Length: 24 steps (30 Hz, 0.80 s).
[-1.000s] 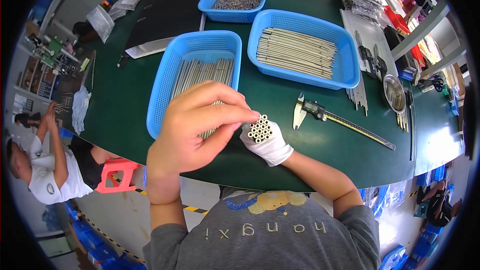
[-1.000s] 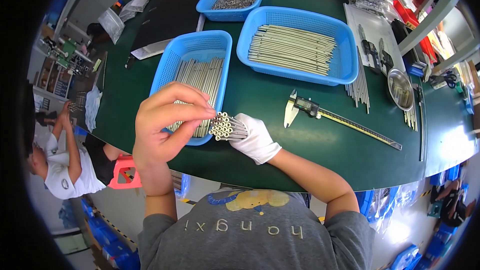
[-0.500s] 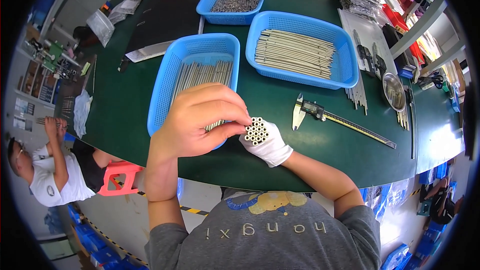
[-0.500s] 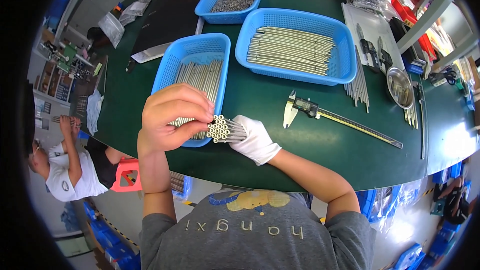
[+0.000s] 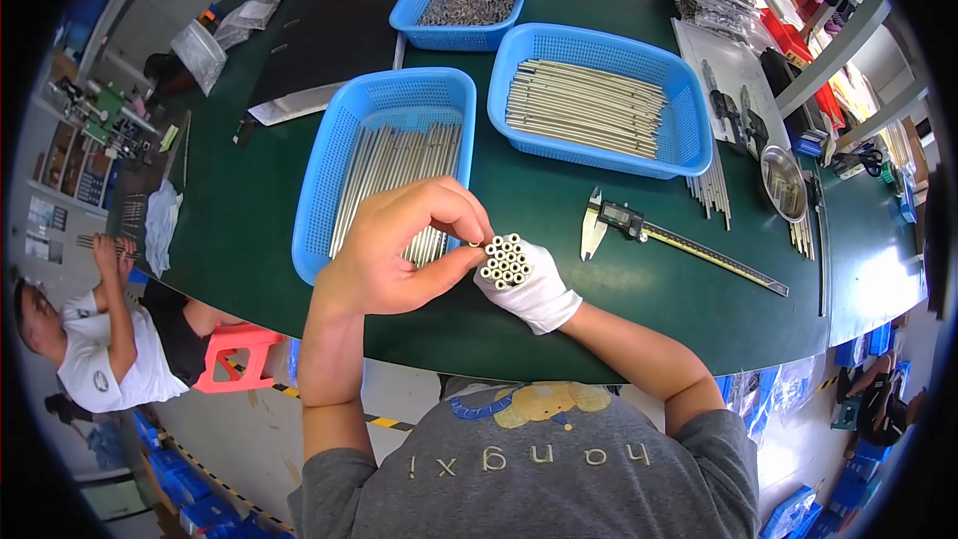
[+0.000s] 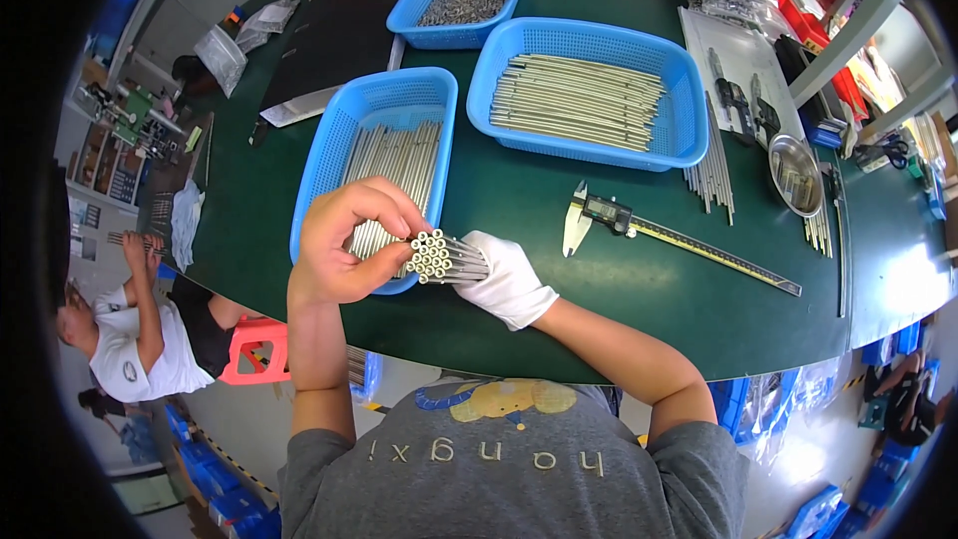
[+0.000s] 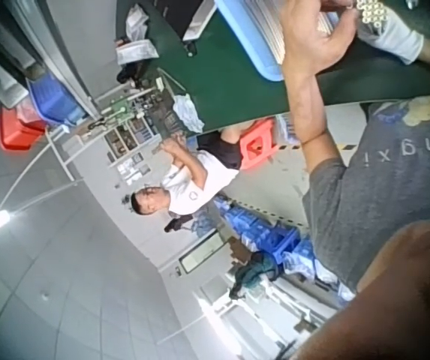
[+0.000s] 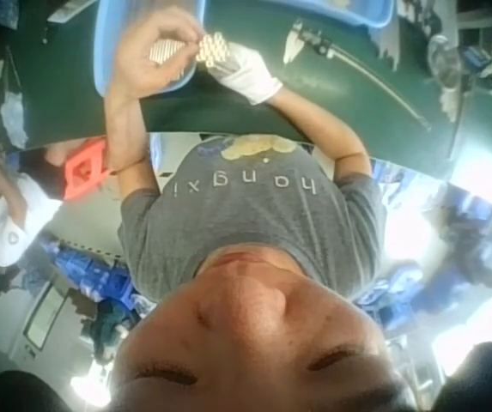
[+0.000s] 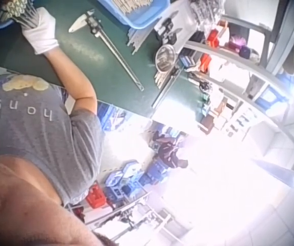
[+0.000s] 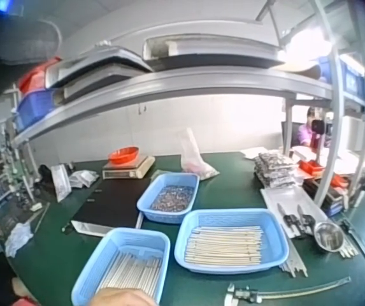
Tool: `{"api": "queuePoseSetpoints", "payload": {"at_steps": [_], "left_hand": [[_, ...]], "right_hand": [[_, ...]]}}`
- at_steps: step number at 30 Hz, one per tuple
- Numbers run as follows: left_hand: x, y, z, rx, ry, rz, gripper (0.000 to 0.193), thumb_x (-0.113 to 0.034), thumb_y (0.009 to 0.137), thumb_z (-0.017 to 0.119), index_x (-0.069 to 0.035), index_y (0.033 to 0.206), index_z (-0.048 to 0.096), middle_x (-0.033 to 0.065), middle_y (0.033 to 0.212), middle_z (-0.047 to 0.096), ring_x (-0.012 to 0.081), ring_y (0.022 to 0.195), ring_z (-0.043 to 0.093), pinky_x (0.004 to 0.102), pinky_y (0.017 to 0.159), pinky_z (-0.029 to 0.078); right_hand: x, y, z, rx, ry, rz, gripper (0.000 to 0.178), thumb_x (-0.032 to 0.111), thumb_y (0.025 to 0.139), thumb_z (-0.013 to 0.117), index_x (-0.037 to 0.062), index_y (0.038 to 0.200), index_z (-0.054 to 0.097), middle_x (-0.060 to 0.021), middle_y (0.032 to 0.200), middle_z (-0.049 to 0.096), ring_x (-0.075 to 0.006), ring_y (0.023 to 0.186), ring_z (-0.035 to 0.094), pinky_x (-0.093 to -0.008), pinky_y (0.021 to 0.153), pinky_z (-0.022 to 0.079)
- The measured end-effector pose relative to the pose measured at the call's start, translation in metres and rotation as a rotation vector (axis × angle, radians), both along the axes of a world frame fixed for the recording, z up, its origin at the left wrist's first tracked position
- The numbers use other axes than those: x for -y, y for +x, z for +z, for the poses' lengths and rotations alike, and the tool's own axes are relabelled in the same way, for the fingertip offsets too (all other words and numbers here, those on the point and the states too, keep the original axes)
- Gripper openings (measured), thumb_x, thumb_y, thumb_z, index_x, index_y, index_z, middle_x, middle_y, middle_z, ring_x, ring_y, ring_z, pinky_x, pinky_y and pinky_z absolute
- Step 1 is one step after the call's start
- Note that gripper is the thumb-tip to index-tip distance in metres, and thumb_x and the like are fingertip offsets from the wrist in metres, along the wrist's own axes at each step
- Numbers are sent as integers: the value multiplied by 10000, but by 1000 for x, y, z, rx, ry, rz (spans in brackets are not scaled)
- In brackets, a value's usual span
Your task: The recorder uses a digital caliper to measure the length of various metal rods and organizes them into bins.
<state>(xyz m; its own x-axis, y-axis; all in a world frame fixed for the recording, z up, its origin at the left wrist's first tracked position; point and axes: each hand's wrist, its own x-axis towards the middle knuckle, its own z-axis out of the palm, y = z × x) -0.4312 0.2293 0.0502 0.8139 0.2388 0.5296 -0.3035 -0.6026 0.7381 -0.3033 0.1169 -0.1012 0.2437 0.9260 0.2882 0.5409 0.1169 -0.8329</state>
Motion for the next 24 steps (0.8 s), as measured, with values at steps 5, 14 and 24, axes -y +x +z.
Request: {"api": "queuePoseSetpoints", "payload": {"at_steps": [5,14,24], "left_hand": [[3,-1,-25,86,-279,7,193,84,761,618,-8,913,541,110,922,606,152,809,611,263,706,514],[17,-10,-49,180,-26,353,198,-5,802,592,39,994,571,127,950,532,194,829,538,262,729,453],[-30,-70,79,405,564,918,387,-310,1011,431,66,987,518,177,918,554,260,854,576,373,869,510]], "right_hand": [[2,0,4,-360,-52,33,170,166,793,718,53,777,592,-110,682,628,-251,622,628,-330,599,504],[2,-2,8,-586,2,146,211,243,856,718,42,882,659,-61,782,683,-116,723,633,-283,682,514],[3,3,19,-813,-15,207,219,265,873,697,55,852,637,-33,706,640,-116,622,592,-282,606,495]]}}
